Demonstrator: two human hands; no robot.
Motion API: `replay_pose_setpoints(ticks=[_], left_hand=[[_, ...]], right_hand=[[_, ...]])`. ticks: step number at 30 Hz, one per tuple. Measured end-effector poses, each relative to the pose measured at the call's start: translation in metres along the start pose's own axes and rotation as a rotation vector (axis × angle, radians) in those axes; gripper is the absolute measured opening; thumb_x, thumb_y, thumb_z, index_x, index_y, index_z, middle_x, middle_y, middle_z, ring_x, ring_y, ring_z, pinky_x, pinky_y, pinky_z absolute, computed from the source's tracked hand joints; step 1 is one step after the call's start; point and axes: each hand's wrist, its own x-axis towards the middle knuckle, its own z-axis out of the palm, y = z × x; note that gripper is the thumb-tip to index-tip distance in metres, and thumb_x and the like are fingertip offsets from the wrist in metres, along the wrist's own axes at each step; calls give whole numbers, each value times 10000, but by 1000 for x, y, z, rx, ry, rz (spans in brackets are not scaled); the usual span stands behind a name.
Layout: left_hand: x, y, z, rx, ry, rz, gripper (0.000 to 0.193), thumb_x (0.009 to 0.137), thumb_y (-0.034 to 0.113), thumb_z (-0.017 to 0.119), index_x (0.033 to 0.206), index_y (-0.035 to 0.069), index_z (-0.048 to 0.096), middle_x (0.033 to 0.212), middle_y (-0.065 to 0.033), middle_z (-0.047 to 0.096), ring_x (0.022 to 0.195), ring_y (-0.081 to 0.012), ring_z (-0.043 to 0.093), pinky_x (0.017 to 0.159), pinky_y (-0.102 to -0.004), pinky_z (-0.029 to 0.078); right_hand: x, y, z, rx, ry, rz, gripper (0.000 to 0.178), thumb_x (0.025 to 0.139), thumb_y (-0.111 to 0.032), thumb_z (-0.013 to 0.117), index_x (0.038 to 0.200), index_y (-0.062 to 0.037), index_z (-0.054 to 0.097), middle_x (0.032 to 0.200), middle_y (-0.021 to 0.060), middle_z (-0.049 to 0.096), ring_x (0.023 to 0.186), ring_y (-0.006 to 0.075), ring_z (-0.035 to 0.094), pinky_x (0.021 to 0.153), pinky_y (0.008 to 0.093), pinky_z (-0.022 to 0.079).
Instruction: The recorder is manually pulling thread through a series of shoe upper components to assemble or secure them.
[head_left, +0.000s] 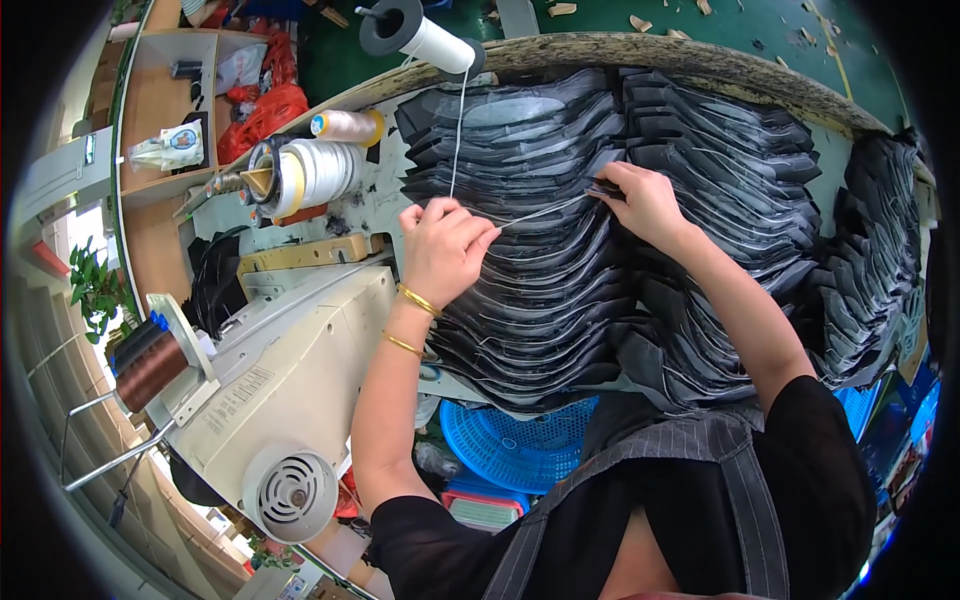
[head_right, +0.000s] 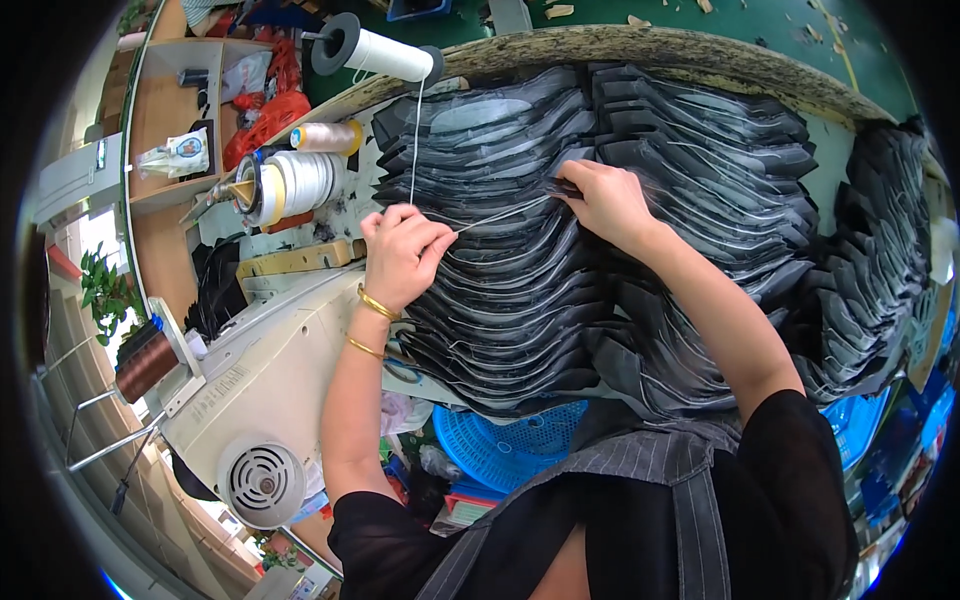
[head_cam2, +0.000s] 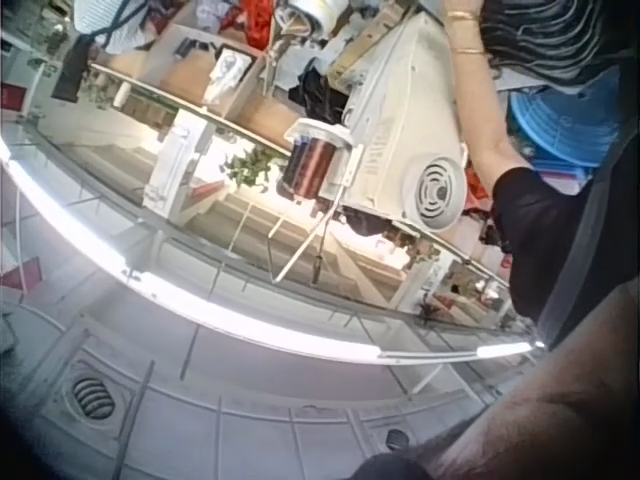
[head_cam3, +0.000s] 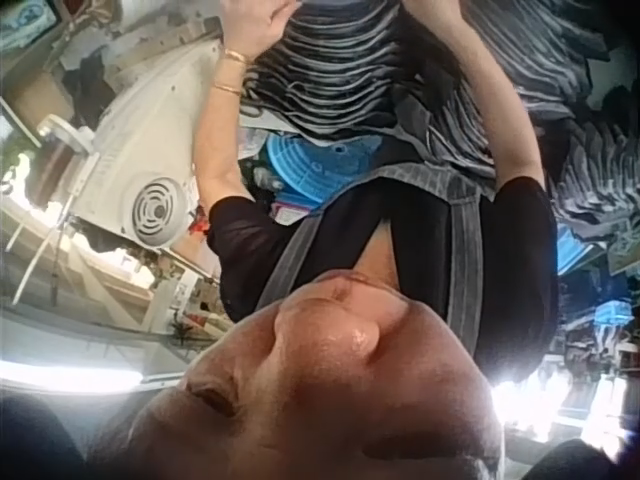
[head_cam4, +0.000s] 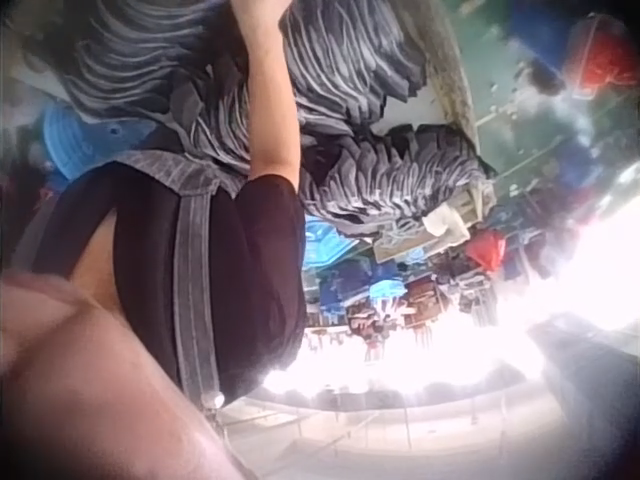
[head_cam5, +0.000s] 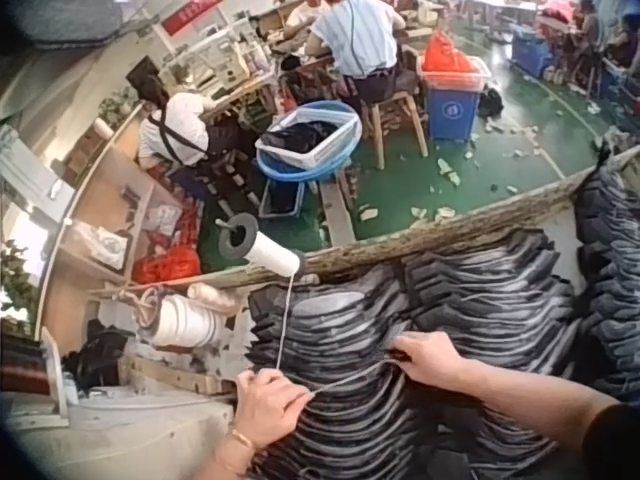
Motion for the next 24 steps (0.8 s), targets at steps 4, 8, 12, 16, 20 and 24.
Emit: replay_pose_setpoints(ticks=[4,8,12,16,20,24], left_hand=[[4,-10,2,62,-44,-117,155,790,261,706,676,167,659,709,55,599,802,-173,529,816,-378,303],[19,-20,13,106,-86,-203,209,766,270,707,616,138,644,672,26,618,736,-194,527,778,-367,331],[34,-26,18,145,-204,-311,228,749,298,705,600,130,661,640,2,630,733,-203,557,760,-365,366],[42,-30,10,291,-182,-302,304,697,406,748,594,135,656,662,0,634,826,-200,572,746,-363,390],[40,-35,-11,341,-69,-109,331,672,419,780,669,130,618,646,13,604,911,-195,544,785,-368,359],[30,-40,-21,125,-59,-90,233,782,220,720,933,112,580,727,11,614,923,-187,557,820,-374,338]], right_hand=[[11,3,9,-3,-7,3,215,794,-191,722,896,-37,613,829,107,630,733,318,629,638,384,505],[20,4,15,-50,-12,-3,245,792,-228,726,875,-33,602,812,105,626,742,315,629,634,380,505],[23,7,15,-92,-4,77,243,810,-256,703,888,-51,598,816,95,638,751,310,639,631,394,507],[26,-21,1,-69,31,11,295,822,-283,694,961,-54,573,867,106,640,764,299,650,642,398,511],[39,-69,17,-77,-50,-169,330,840,-294,668,964,-27,522,869,137,591,784,325,636,683,408,498],[61,-91,61,-159,-16,-292,252,865,-280,624,903,-50,528,850,123,593,746,292,650,654,406,501]])
